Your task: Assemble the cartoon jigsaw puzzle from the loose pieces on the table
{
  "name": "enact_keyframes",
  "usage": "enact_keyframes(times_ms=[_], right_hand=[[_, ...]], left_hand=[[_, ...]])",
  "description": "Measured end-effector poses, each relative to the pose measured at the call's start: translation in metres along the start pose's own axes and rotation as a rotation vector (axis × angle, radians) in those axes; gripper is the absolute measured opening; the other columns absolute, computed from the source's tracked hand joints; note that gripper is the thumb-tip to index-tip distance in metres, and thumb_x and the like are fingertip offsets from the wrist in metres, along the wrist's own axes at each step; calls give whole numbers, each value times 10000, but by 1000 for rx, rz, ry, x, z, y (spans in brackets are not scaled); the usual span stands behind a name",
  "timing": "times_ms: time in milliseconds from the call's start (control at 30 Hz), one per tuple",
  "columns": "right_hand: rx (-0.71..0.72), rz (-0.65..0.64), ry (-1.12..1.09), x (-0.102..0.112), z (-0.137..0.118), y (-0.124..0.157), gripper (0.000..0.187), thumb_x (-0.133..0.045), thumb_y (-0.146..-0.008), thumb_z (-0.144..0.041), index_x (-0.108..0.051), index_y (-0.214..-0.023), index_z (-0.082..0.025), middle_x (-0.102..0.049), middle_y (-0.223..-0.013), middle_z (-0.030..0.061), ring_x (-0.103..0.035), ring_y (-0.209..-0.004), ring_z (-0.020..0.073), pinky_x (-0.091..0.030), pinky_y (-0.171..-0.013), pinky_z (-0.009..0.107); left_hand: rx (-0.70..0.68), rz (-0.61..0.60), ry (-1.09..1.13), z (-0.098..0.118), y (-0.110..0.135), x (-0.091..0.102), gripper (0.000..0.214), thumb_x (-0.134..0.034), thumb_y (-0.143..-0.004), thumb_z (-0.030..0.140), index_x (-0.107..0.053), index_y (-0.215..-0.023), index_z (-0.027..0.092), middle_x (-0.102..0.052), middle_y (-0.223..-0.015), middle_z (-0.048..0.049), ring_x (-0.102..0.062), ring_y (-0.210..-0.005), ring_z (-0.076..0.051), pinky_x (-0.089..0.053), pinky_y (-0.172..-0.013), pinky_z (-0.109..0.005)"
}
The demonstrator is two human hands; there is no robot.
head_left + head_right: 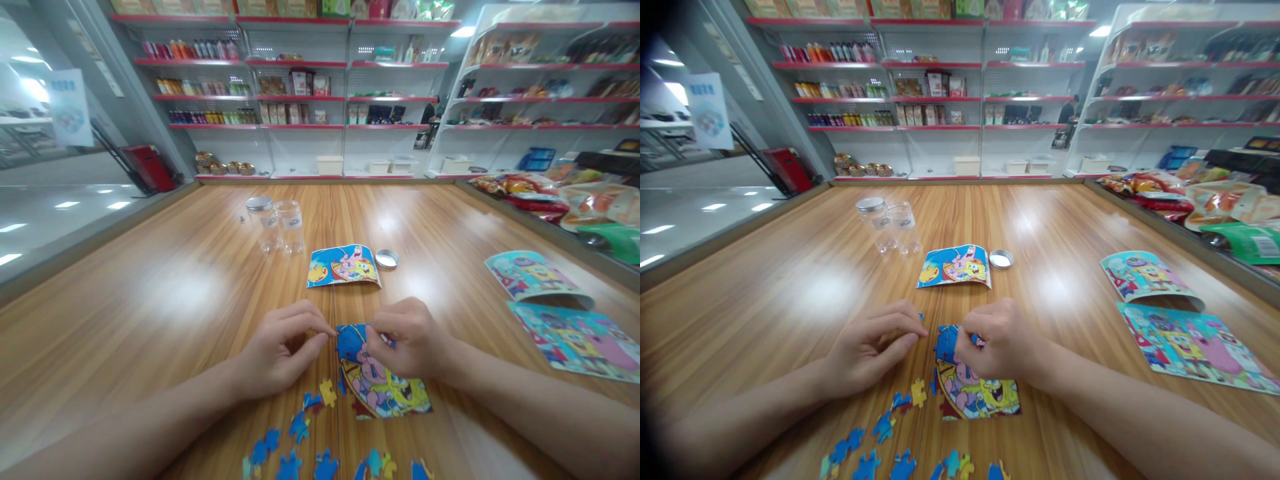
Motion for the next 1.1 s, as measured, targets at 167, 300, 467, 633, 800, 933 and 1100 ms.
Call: enact_keyframes(times_ms=[167,300,467,633,800,933,1100], right_hand=[[63,41,-12,0,1,0,314,-531,-789,-126,-384,-521,-196,-358,-486,-63,-276,-459,83,-182,-472,278],[77,45,-23,1,3,1,311,-530,-783,-118,-380,-523,-200,-353,-484,-68,-274,-454,83,-182,-466,279],[63,37,-31,0,5,1,302,-530,-778,-118,-387,-524,-199,-362,-487,-68,-270,-451,80,-187,-464,273],[35,32,-35,-1,8,1,303,-534,-780,-126,-397,-520,-196,-367,-482,-67,-270,-450,78,-191,-461,264],[16,24,-35,-2,10,1,295,-535,-770,-121,-401,-518,-195,-359,-484,-70,-271,-453,78,-196,-465,263],[4,18,-33,-3,11,1,288,-540,-764,-122,-405,-519,-193,-350,-485,-71,-276,-456,78,-200,-469,259],[4,16,-29,-4,11,0,288,-541,-764,-122,-411,-517,-194,-375,-484,-68,-277,-453,78,-198,-470,262]], left_hand=[[-280,-208,-262,26,1,-5,163,-575,-811,121,-666,-927,191,-585,-770,-61,-480,-702,-193,-413,-650,-369],[-330,-460,-281,37,1,-11,353,-595,-736,91,-696,-1033,253,-603,-976,-92,-523,-830,-233,-446,-720,-413],[-332,-478,-299,30,2,-13,294,-597,-720,125,-701,-974,229,-616,-910,-98,-509,-768,-229,-419,-668,-414],[-305,-385,-282,21,2,-6,250,-573,-721,142,-682,-933,219,-576,-815,-83,-487,-716,-221,-400,-638,-400],[-248,-544,-186,26,5,-15,378,-624,-672,145,-678,-1029,255,-581,-998,-90,-533,-837,-235,-461,-748,-411],[-255,-561,-194,27,6,-20,272,-642,-717,174,-673,-977,248,-577,-1057,-92,-533,-896,-243,-457,-791,-419],[-279,-534,-204,29,7,-23,174,-631,-735,172,-625,-900,227,-580,-1036,-86,-542,-880,-234,-458,-770,-404]])
Point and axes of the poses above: each hand's wrist, its own y-axis away from the middle knuckle, its own x-axis out of the back of the hand, z = x × y, the point moved 7 cm from there along -y, towards the middle knuckle
